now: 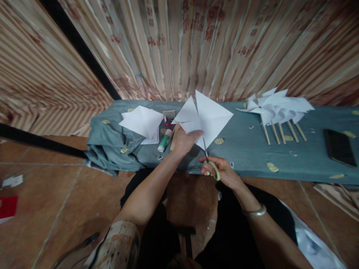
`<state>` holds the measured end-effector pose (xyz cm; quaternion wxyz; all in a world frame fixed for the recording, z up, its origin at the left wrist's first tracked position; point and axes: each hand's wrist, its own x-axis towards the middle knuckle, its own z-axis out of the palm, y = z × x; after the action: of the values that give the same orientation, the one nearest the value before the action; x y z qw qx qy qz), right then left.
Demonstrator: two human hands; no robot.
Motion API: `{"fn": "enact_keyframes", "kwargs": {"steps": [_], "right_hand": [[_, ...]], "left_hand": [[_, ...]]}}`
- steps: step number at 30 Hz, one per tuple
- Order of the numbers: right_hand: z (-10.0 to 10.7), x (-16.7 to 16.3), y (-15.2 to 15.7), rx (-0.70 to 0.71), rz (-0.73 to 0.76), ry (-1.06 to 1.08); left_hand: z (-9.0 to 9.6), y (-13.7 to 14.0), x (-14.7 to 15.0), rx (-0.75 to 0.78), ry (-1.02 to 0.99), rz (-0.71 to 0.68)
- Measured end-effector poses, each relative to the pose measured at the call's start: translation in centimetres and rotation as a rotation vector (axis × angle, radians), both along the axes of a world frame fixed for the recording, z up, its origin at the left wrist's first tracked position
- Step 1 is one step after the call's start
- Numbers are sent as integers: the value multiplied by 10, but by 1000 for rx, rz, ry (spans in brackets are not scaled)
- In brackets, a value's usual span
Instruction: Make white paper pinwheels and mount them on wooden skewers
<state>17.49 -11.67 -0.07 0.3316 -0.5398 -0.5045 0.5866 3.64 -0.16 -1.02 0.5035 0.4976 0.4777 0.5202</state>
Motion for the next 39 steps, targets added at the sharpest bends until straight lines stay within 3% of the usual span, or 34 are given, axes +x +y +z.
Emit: {"fn": "enact_keyframes", "kwargs": {"steps": [27,39], "right_hand": [[-4,-5,-1,-50,-102,84],[-5,-7,0,-51,-117,75]], "left_hand": [[-14,8,-4,131,17,4],[-15,8,-5,114,-23,-27]]}}
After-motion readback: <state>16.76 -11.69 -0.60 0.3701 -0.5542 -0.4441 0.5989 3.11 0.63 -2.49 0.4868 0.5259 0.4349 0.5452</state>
